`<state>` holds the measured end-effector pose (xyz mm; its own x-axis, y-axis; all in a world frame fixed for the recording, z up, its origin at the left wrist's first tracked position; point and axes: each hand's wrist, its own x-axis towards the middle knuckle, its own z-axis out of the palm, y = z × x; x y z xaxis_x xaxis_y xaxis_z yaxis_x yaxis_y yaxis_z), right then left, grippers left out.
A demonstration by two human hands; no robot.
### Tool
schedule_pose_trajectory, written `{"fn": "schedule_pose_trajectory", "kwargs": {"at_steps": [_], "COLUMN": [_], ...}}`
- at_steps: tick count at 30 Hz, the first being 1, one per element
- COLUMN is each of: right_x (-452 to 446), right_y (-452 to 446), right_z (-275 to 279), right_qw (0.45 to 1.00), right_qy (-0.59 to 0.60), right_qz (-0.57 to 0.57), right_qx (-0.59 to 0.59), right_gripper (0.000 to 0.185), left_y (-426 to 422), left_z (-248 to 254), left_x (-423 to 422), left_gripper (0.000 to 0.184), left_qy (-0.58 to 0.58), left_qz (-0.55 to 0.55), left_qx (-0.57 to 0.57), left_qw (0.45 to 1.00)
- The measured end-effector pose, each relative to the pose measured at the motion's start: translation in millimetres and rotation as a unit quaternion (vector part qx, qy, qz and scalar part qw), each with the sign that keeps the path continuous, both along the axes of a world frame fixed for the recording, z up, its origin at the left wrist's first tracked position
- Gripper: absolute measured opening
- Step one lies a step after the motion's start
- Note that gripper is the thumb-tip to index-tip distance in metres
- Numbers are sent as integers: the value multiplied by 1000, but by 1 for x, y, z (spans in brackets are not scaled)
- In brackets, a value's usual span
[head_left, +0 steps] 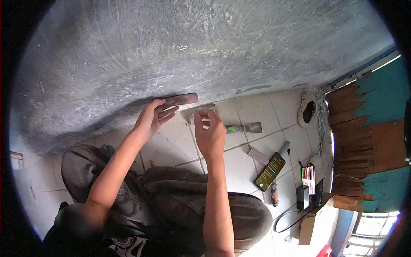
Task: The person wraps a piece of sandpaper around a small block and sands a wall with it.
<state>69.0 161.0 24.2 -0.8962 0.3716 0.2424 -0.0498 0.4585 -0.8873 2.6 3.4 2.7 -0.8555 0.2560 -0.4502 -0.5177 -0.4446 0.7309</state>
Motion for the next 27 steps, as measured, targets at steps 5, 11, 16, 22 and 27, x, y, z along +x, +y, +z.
{"fn": "schedule_pose_trajectory", "kwargs": {"at_steps": [5, 11, 16, 22, 27], "right_x": [1, 2, 1, 2, 2], "right_y": [-1, -2, -2, -2, -3], "right_z": [0, 1, -2, 0, -1], "right_qw": [1000, 999, 1000, 999, 999], "right_qy": [-5, -27, -24, -31, -40], "right_qz": [5, 14, 18, 24, 18], "right_qx": [-13, -14, -7, -14, -15], "right_gripper": [8, 8, 8, 8, 7], "left_y": [-1, -1, -2, -1, 1], "left_z": [9, 9, 8, 11, 14], "left_x": [0, 0, -1, 0, 1], "left_gripper": [25, 28, 29, 34, 42], "left_qy": [-10, -14, -11, -9, -7], "left_qz": [-22, -28, -31, -33, -33], "left_qx": [2, -3, 4, -4, -15], "left_qw": [1000, 999, 999, 999, 999]}}
